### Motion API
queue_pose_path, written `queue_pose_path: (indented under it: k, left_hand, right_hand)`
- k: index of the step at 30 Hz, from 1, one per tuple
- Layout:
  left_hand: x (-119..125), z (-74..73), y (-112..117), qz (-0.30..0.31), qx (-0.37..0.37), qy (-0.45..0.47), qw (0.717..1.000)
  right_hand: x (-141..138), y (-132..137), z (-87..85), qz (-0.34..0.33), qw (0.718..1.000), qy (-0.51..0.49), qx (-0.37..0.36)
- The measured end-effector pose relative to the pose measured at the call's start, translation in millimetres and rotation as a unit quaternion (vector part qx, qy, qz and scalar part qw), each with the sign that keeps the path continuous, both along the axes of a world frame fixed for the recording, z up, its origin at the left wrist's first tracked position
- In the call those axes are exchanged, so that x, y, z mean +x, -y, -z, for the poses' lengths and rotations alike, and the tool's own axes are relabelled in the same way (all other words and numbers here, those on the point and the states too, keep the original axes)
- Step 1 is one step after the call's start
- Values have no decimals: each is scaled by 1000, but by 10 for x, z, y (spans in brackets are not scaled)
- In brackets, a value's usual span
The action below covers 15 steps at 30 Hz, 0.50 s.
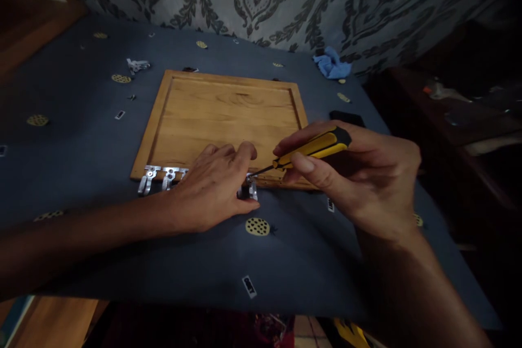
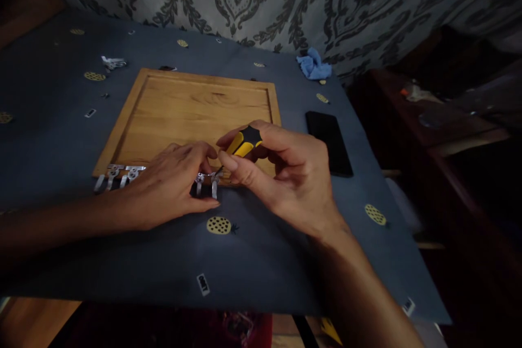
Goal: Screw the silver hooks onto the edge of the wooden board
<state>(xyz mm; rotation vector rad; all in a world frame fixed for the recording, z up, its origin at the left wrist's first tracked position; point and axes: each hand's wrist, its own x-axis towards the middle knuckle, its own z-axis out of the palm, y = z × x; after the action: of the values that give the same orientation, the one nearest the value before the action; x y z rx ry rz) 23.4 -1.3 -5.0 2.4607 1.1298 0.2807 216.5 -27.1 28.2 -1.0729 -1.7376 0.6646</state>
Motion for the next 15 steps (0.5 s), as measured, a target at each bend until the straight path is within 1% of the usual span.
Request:
queue_pose_path:
  k: [5,8,12,13,15]
  left_hand:
    - [-5,6,4,-2,3,8,1000]
    - [-10,15,9,-4,8,10,1000]
    - [-8,9,9,-6,9,6,1000]
    - [-6,5,8,-5,9,4,1000]
    - [0,-5,8,-3,6,-3,1000]
  right_hand:
    - [-10,-27,26,13,999,18,42]
    - [-41,-16,86,68,995,34,64]
    - [-113,9,175,155,980,41,118]
    - [-127,9,190,166,978,33,123]
    - [-143,-3,206,170,979,12,110]
